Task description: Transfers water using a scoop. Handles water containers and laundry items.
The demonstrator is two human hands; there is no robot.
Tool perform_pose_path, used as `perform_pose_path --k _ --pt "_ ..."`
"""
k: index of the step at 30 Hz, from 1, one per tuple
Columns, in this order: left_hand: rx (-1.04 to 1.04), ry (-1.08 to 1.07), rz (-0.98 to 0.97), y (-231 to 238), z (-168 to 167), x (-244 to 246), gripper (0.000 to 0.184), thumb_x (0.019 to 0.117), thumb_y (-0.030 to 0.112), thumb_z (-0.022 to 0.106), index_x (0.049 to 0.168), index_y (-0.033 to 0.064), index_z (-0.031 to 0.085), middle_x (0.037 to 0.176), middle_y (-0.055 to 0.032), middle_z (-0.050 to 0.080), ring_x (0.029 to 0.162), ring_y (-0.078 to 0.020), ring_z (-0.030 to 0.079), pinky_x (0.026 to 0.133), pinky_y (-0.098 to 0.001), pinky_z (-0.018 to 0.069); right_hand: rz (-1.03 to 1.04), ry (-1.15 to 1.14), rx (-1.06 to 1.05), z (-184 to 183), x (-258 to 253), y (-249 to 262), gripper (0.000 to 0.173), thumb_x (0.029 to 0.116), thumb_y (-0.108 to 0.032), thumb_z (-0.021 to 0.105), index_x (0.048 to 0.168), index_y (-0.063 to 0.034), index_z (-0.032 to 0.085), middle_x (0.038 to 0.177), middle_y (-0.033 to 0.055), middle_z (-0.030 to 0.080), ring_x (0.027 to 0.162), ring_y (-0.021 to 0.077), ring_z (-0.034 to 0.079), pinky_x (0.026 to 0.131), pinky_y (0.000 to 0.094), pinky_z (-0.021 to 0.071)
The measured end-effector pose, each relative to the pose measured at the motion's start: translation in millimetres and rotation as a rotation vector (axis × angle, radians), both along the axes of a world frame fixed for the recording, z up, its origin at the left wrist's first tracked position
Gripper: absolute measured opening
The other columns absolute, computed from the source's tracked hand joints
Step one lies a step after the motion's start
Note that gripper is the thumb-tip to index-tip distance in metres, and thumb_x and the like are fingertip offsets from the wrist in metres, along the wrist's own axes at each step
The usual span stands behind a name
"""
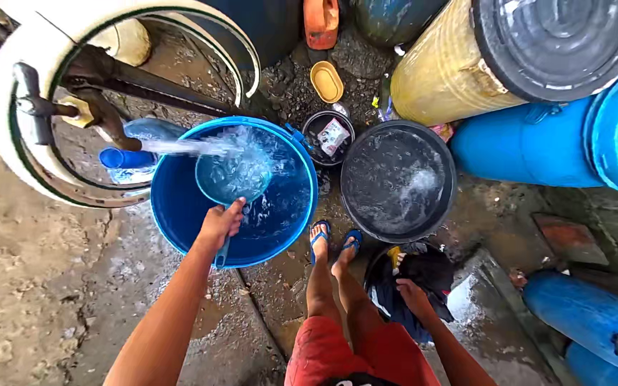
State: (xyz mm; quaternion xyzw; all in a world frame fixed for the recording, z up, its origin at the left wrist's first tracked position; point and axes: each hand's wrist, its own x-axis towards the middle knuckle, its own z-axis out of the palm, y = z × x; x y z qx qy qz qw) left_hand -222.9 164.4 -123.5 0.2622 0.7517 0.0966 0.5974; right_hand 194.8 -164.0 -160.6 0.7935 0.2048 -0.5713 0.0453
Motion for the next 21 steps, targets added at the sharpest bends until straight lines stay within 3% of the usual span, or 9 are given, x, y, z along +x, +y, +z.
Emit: perform_pose_path --k 8,11,14,16,18,21 --pt "0.084 0.014 -0.033 -51 98 43 0.023 0.1078 0.025 0.055 0.09 0.01 0.054 0.054 0.0088 0.043 0.039 -0.0011 0.036 0.039 -0.0171 0.0356 -0.059 0.037 0.015 -1 -12 5 0.037 0.1092 -0.01 0.044 0.142 0.0035 0.056 0.133 0.0276 0.063 0.126 0.0397 0.06 0.11 0.0518 0.043" --pt "0.178 0.093 -0.134 -76 115 69 0.023 0.1058 0.025 0.058 0.095 0.0048 0.058 0.059 0.007 0.047 0.043 -0.0024 0.041 0.044 -0.0203 0.04 -0.062 0.042 0.002 -5 -12 -4 0.037 0.1092 -0.01 0.044 0.142 0.0033 0.056 0.133 0.0277 0.064 0.125 0.0397 0.061 0.109 0.0517 0.0436" --pt "0.316 0.175 -0.285 -101 118 101 0.029 0.1047 0.027 0.058 0.108 -0.0016 0.063 0.068 -0.0001 0.053 0.053 -0.0084 0.048 0.055 -0.0304 0.0465 -0.061 0.048 -0.012 -6 -11 -11 0.037 0.1095 -0.011 0.044 0.142 0.0027 0.056 0.134 0.0275 0.063 0.126 0.0397 0.06 0.11 0.052 0.043" --pt "0.389 0.219 -0.338 -118 118 132 0.032 0.1053 0.024 0.058 0.117 -0.0062 0.063 0.077 -0.0094 0.06 0.063 -0.016 0.056 0.065 -0.0382 0.051 -0.061 0.05 -0.008 -6 -10 -13 0.037 0.1096 -0.011 0.044 0.142 0.0026 0.055 0.134 0.0274 0.063 0.127 0.0398 0.06 0.11 0.0519 0.0426" --pt "0.436 0.223 -0.367 -134 116 163 0.035 0.1055 0.018 0.057 0.125 -0.0114 0.059 0.093 -0.021 0.069 0.082 -0.0273 0.068 0.08 -0.0458 0.0556 -0.058 0.05 -0.003 -5 -8 -10 0.037 0.1097 -0.012 0.044 0.143 0.0019 0.055 0.135 0.0268 0.063 0.128 0.0395 0.059 0.111 0.0516 0.0424" --pt "0.438 0.185 -0.408 -155 103 200 0.044 0.1058 0.013 0.053 0.139 -0.0159 0.048 0.125 -0.0316 0.064 0.114 -0.038 0.067 0.103 -0.0485 0.0514 -0.049 0.051 0.03 -3 -7 -7 0.038 0.1094 -0.013 0.044 0.142 0.0029 0.055 0.135 0.0274 0.062 0.128 0.04 0.059 0.112 0.0522 0.0424"
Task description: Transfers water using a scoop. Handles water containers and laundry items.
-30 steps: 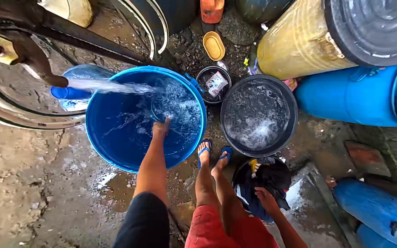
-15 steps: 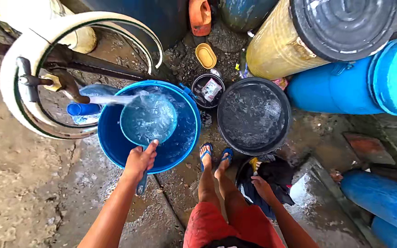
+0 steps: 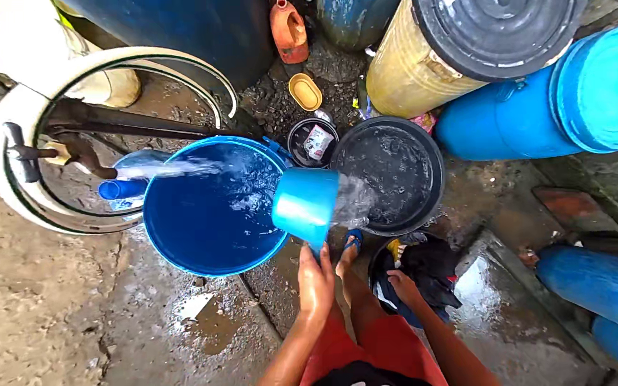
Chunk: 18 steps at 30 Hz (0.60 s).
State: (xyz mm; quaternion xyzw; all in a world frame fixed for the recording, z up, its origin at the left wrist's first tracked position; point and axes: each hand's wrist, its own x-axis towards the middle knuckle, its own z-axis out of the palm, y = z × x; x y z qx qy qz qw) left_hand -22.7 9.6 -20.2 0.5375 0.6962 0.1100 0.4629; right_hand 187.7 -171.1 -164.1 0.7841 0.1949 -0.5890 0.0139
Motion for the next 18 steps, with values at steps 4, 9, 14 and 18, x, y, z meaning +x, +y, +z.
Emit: perform_pose_path --k 4,9,14,18 --pt "0.12 0.082 -0.18 -5 -23 13 0.047 0.1013 0.004 0.055 0.141 -0.0193 0.044 0.136 -0.0363 0.056 0.127 -0.0443 0.06 0.11 -0.0477 0.0473 -0.012 0.007 -0.023 1 -1 5 0.038 0.11 -0.013 0.043 0.143 0.002 0.054 0.137 0.0268 0.062 0.13 0.0391 0.058 0.112 0.0514 0.0418" --pt "0.4 0.292 -0.183 39 -31 -82 0.034 0.0927 0.001 0.061 0.121 -0.0181 0.061 0.123 -0.0387 0.063 0.12 -0.0529 0.061 0.104 -0.0609 0.0485 -0.025 -0.003 0.0 0 1 -3 0.037 0.109 -0.012 0.046 0.141 0.0038 0.056 0.134 0.028 0.063 0.127 0.0399 0.06 0.111 0.0522 0.0425" --pt "-0.009 0.636 -0.146 122 -60 -171 0.044 0.1078 0.011 0.043 0.146 -0.0123 0.042 0.144 -0.0357 0.049 0.133 -0.0484 0.053 0.108 -0.0599 0.0452 0.001 -0.034 0.007 -2 11 -16 0.035 0.1086 -0.01 0.047 0.138 0.0069 0.057 0.129 0.0307 0.064 0.122 0.0429 0.062 0.108 0.054 0.0446" --pt "-0.363 0.703 -0.012 157 -152 -152 0.052 0.1075 0.009 0.043 0.153 -0.011 0.029 0.155 -0.035 0.036 0.14 -0.0474 0.047 0.11 -0.0568 0.0447 -0.011 -0.048 -0.039 -5 13 -23 0.035 0.1081 -0.009 0.048 0.138 0.0074 0.057 0.128 0.0311 0.065 0.12 0.0432 0.063 0.106 0.0535 0.0456"
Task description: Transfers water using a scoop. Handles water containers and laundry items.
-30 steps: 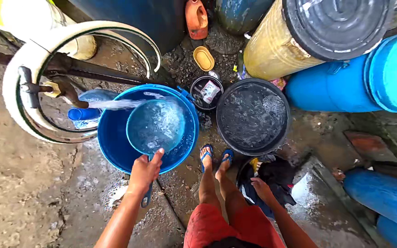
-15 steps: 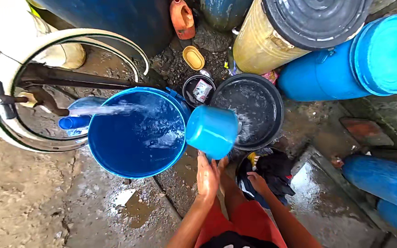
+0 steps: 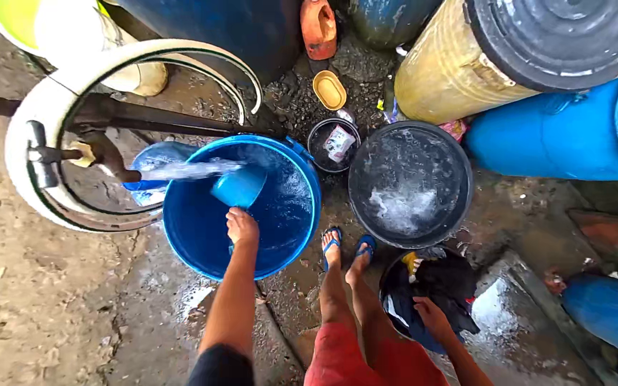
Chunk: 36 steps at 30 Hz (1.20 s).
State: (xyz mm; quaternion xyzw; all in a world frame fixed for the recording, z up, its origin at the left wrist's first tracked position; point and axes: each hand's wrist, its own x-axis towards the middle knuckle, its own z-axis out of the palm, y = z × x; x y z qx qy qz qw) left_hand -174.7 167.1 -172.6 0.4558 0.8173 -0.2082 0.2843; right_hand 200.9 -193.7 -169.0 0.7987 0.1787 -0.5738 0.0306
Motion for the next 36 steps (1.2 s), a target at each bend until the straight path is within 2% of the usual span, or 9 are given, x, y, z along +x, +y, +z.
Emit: perform_pose_path --k 2,5,6,7,9,17,27,33,36 --pt "-0.063 -0.062 0.092 -1 -41 30 0.054 0.1081 0.015 0.045 0.154 -0.0097 0.029 0.154 -0.033 0.04 0.14 -0.0447 0.048 0.111 -0.0553 0.0439 -0.002 -0.006 -0.003 -3 0 -6 0.035 0.1077 -0.008 0.049 0.137 0.0082 0.057 0.128 0.0312 0.065 0.12 0.0432 0.063 0.107 0.053 0.0456" --pt "-0.033 -0.313 0.315 15 -79 37 0.052 0.1074 0.029 0.054 0.14 -0.0116 0.051 0.137 -0.0319 0.058 0.126 -0.0401 0.06 0.107 -0.0521 0.0472 -0.029 -0.021 0.026 -5 1 -12 0.034 0.1066 -0.007 0.05 0.136 0.0094 0.058 0.125 0.0321 0.065 0.118 0.0431 0.064 0.106 0.0534 0.0459" --pt "0.01 -0.384 0.396 17 -90 26 0.051 0.108 0.035 0.053 0.132 -0.0108 0.057 0.116 -0.0274 0.065 0.1 -0.0336 0.067 0.091 -0.0465 0.0542 -0.032 -0.023 0.031 -5 1 -14 0.034 0.1065 -0.007 0.05 0.135 0.0095 0.058 0.124 0.0319 0.066 0.117 0.0428 0.064 0.105 0.0533 0.0464" --pt "0.057 -0.467 0.462 14 -97 13 0.046 0.1086 0.037 0.052 0.119 -0.0078 0.06 0.087 -0.0147 0.06 0.069 -0.0208 0.057 0.067 -0.0355 0.0514 -0.035 -0.017 0.029 -5 2 -16 0.034 0.1069 -0.007 0.05 0.135 0.0094 0.058 0.125 0.0318 0.065 0.117 0.0426 0.064 0.106 0.0529 0.0464" --pt "0.102 -0.632 0.609 10 -91 -4 0.036 0.1083 0.036 0.052 0.099 0.0021 0.058 0.061 0.0036 0.044 0.044 -0.0054 0.037 0.044 -0.0214 0.0378 -0.036 -0.012 0.029 -3 6 -17 0.035 0.1074 -0.008 0.049 0.136 0.009 0.057 0.127 0.0316 0.065 0.119 0.0428 0.064 0.107 0.0528 0.0459" --pt "0.123 -0.763 0.623 -19 32 -32 0.033 0.1113 0.033 0.044 0.086 0.0143 0.053 0.052 0.011 0.039 0.038 0.0001 0.032 0.038 -0.0163 0.0304 -0.013 0.031 -0.001 6 14 -19 0.037 0.1087 -0.011 0.047 0.14 0.0066 0.056 0.132 0.03 0.063 0.125 0.0419 0.061 0.11 0.0525 0.0433" --pt "0.279 -0.765 0.583 -99 146 41 0.027 0.1093 0.021 0.05 0.084 0.011 0.052 0.05 0.0088 0.042 0.036 -0.0006 0.034 0.035 -0.0163 0.0338 -0.048 0.07 0.025 2 22 -45 0.037 0.1089 -0.011 0.046 0.141 0.0053 0.056 0.133 0.0292 0.063 0.126 0.0408 0.06 0.11 0.0517 0.0431" --pt "0.456 -0.628 0.332 -149 150 99 0.024 0.1036 0.024 0.061 0.094 0.0025 0.059 0.057 0.0075 0.046 0.042 -0.0011 0.044 0.044 -0.0208 0.0435 -0.072 0.059 -0.005 4 35 -63 0.036 0.1086 -0.01 0.046 0.14 0.0058 0.056 0.132 0.0297 0.063 0.126 0.0412 0.06 0.11 0.0519 0.0436" --pt "0.541 -0.527 0.151 -169 144 127 0.032 0.1036 0.024 0.062 0.11 -0.0073 0.064 0.073 -0.0083 0.058 0.059 -0.0126 0.052 0.061 -0.0357 0.0482 -0.093 0.057 -0.008 4 36 -71 0.037 0.1087 -0.01 0.046 0.14 0.0061 0.056 0.132 0.0298 0.063 0.125 0.0408 0.061 0.11 0.0513 0.0435"
